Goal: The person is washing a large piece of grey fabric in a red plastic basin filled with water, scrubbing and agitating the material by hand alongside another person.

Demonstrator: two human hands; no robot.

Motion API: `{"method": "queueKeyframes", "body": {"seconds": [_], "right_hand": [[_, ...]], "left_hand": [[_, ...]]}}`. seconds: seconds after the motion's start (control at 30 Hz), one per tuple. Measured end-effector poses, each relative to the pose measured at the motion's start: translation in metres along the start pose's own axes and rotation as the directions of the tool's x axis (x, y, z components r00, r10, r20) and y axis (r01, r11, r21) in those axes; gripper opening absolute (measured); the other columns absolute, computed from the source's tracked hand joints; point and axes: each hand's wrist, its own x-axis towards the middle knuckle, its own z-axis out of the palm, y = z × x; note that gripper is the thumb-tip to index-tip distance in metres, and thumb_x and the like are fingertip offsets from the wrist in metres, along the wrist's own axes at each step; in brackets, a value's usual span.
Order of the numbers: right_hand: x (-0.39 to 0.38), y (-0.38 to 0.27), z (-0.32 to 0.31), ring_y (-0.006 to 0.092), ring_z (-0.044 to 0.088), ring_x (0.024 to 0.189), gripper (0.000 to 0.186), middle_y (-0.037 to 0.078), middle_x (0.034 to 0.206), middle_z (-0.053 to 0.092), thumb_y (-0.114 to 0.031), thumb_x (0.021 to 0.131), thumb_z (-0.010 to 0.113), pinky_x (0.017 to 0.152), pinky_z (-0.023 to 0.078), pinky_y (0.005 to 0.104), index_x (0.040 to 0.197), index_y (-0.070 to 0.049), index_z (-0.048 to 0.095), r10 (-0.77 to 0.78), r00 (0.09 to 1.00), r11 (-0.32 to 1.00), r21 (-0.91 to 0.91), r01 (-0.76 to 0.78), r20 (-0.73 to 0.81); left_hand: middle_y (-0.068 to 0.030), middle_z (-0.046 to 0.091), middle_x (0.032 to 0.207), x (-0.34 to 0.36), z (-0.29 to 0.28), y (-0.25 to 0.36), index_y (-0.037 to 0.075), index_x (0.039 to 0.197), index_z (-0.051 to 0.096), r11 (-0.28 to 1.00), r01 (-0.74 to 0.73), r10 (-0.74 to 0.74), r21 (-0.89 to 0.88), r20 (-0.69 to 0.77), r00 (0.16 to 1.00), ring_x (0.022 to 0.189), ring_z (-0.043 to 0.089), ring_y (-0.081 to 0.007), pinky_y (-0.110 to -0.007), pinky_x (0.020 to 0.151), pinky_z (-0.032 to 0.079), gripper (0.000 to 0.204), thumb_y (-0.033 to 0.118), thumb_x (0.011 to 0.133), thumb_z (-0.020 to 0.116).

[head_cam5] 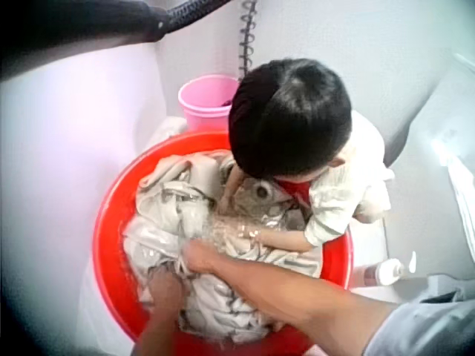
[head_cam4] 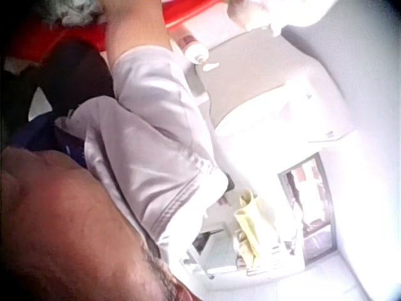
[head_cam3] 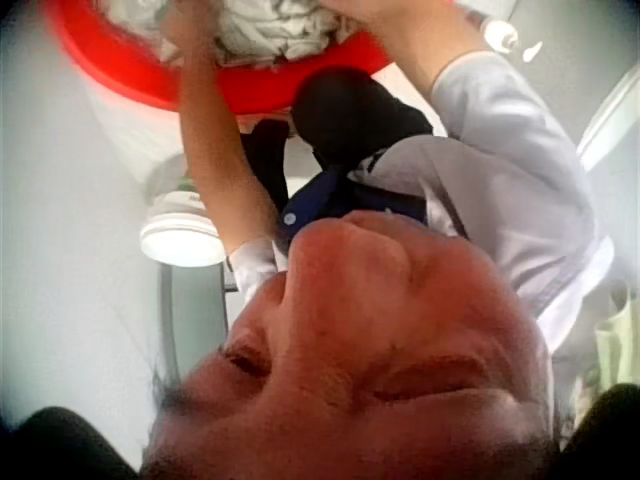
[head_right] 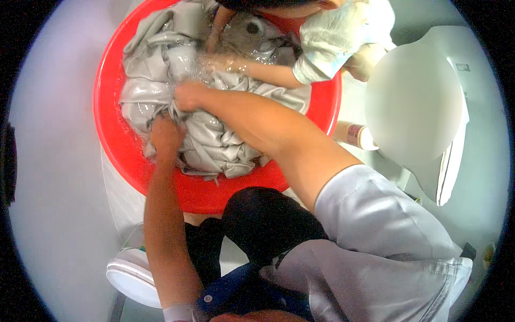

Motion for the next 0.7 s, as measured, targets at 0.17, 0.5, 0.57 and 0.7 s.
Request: {"method": "queueKeyframes", "body": {"seconds": [0.17, 0.5, 0.57, 0.7], "right_hand": [[-0.132, 0.011, 0.008, 0.0421, 0.05, 0.128, 0.066, 0.027, 0.135, 0.053, -0.043, 0.085, 0.068, 0.106, 0.042, 0.0511, 0.134, -0.001, 0.054, -0.503, 0.812, 0.854, -0.022, 0.52, -0.296], [-0.2, 0.041, 0.023, 0.0322, 0.053, 0.126, 0.071, 0.021, 0.133, 0.056, -0.055, 0.082, 0.071, 0.095, 0.044, 0.0521, 0.13, -0.005, 0.053, -0.365, 0.899, 0.812, -0.388, 0.435, 0.244], [-0.175, 0.063, 0.056, 0.0348, 0.058, 0.119, 0.071, 0.021, 0.127, 0.059, -0.053, 0.082, 0.071, 0.094, 0.046, 0.0525, 0.13, -0.005, 0.054, -0.321, 0.905, 0.864, -0.307, 0.4, 0.278], [-0.145, 0.09, 0.09, 0.0337, 0.055, 0.129, 0.06, 0.025, 0.135, 0.056, -0.044, 0.096, 0.056, 0.104, 0.046, 0.0526, 0.144, -0.01, 0.048, -0.263, 0.883, 0.84, -0.357, 0.408, 0.389]], "left_hand": [[-0.0274, 0.033, 0.154, -0.104, 0.029, -0.006, 0.002, 0.151, 0.037, 0.962, -0.206, 0.244, 0.177, -0.234, 0.941, 0.142, 0.032, -0.0436, -0.067, 0.11, 0.031, 0.087, 0.035, 0.08, 0.075], [-0.0286, 0.038, 0.147, -0.134, 0.047, 0.064, -0.006, 0.145, 0.038, 0.94, -0.221, 0.203, 0.261, 0.095, 0.975, 0.135, 0.038, -0.0431, -0.067, 0.103, 0.036, 0.119, 0.065, 0.061, 0.084], [-0.0229, 0.044, 0.141, -0.119, 0.067, 0.056, -0.004, 0.143, 0.042, 0.929, -0.229, 0.226, 0.292, 0.047, 0.973, 0.131, 0.042, -0.0379, -0.063, 0.1, 0.038, 0.116, 0.067, 0.06, 0.082], [-0.0119, 0.056, 0.121, -0.083, 0.092, 0.035, 0.002, 0.135, 0.049, 0.913, -0.305, 0.318, 0.269, -0.005, 0.948, 0.115, 0.053, -0.0302, -0.052, 0.094, 0.042, 0.104, 0.065, 0.06, 0.082]]}}
